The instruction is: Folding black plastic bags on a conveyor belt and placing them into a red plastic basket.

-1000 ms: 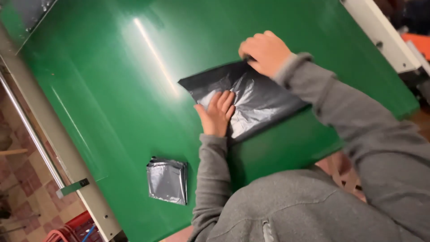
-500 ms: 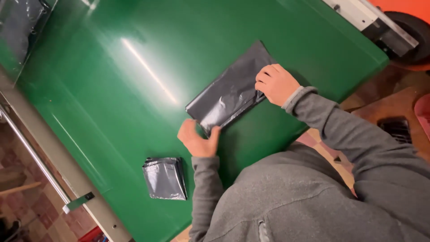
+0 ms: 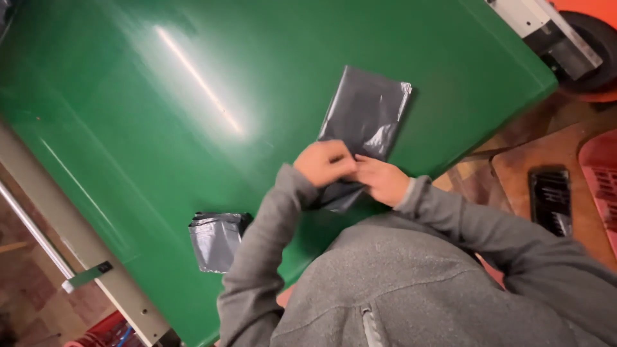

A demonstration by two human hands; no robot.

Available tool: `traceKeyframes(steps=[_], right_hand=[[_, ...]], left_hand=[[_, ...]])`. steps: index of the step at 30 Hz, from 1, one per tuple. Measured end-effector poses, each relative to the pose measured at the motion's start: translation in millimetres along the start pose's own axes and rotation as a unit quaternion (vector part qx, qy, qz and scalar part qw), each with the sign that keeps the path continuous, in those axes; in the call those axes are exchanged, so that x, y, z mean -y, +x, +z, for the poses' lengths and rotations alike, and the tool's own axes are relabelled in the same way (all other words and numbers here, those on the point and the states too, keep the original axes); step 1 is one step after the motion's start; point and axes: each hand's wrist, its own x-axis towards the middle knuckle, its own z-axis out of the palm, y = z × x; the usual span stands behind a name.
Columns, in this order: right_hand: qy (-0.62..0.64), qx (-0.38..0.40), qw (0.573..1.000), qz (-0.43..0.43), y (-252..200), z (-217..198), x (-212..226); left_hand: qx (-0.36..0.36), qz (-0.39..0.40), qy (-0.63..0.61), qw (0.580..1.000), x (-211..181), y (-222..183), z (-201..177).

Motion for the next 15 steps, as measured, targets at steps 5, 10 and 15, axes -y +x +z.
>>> traceKeyframes(steps=[5, 10, 15], right_hand=[[0.271, -0.064, 0.897, 0.344, -5.4, -22.2, -26.0], [0.655, -0.203, 0.567, 0.456, 11.0, -49.6, -54.4], [0.629, -0.190, 0.604, 0.451, 1.9, -42.6, -64.4]], left_hand=[[-0.010, -0.234, -0.295, 0.926, 108.2, 55.9, -8.3], [-0.193, -0.178, 0.060, 0.963, 55.2, 52.0, 6.2], [-0.370, -0.179, 0.183, 0.893, 16.6, 59.5, 34.2]])
